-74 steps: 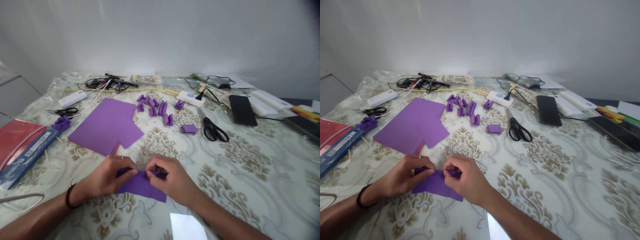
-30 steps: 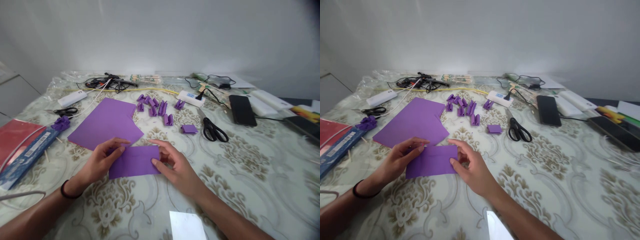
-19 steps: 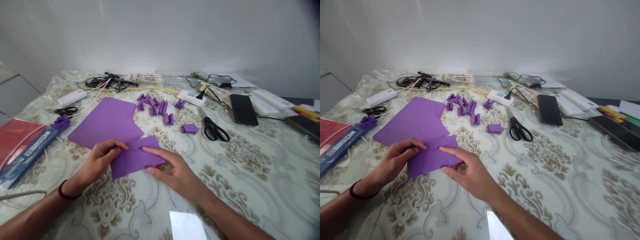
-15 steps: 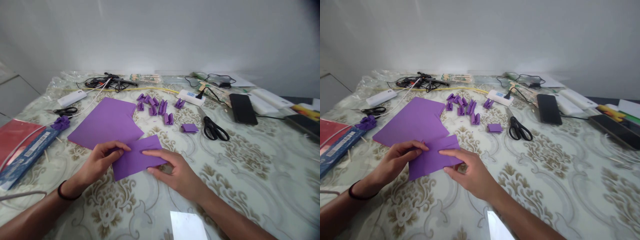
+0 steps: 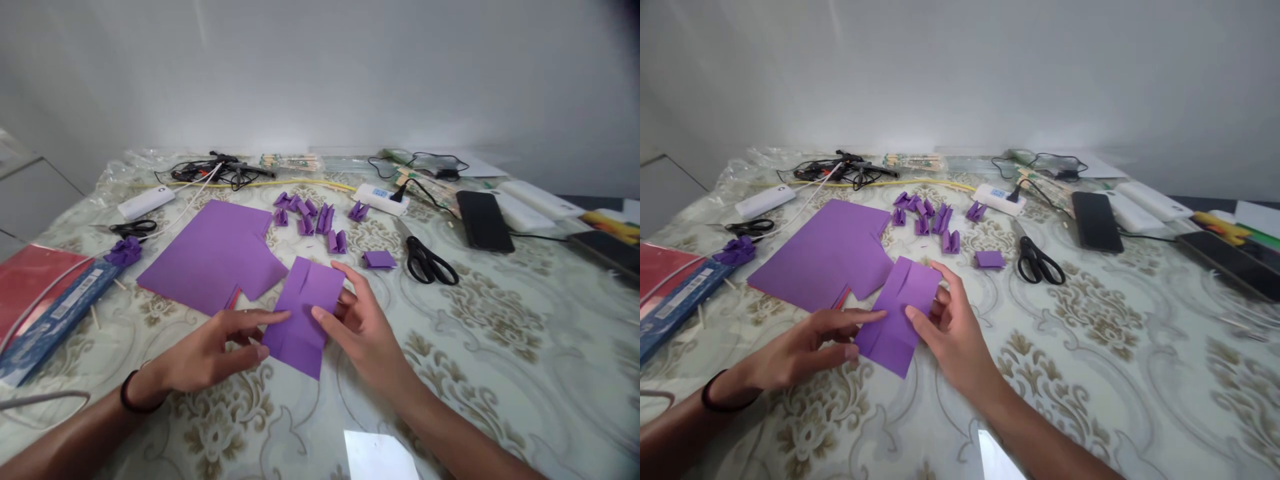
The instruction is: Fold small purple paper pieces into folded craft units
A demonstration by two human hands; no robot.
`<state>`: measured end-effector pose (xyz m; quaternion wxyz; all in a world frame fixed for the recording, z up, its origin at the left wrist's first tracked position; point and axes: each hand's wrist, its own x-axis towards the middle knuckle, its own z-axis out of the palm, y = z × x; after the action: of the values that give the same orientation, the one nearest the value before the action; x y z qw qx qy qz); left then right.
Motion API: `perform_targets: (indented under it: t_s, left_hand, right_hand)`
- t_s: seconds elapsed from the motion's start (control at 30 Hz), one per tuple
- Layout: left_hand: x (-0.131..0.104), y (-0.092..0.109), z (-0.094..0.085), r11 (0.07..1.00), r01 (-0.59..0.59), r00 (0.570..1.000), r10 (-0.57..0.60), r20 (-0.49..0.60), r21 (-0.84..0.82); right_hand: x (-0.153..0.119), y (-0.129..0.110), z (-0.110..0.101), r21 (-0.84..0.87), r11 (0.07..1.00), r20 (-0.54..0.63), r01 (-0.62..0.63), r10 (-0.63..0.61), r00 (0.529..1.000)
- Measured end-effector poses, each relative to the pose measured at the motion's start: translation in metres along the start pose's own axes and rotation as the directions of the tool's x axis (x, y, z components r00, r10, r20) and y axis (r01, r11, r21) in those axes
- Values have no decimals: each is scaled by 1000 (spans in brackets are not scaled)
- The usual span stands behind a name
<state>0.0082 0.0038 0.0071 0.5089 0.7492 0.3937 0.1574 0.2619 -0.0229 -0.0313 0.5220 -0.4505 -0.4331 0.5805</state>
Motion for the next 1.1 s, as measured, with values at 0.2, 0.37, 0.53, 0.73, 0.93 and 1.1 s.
perform_targets:
  t_s: [0.2,0.37,0.53,0.73,0.93,1.1]
  left_hand:
    - [-2,1,3,1000,0,999,1,51,-17]
    - [2,-4,5,999,-53,996,53,78,-3]
    - [7,-16,6,972,-68,956,-1,-295,-225]
    - [9,-24,3,996,-2,955,-26,-295,-94]
    - [14,-19,3,953,-42,875,-109,-471,-299]
    - [14,-14,4,926,-25,924,-122,-362,-376]
  right_hand:
    - [0,12,5,14,995,88,-103,102,991]
    - [1,12,1,-102,994,167,-42,59,984]
    - [-1,-2,-4,-466,882,303,72,82,950]
    - [2,-12,-7,-565,822,349,78,152,925]
    - [11,-10,-12,-316,949,202,-18,86,976]
    - [10,-8,-11,-265,962,187,-70,122,975]
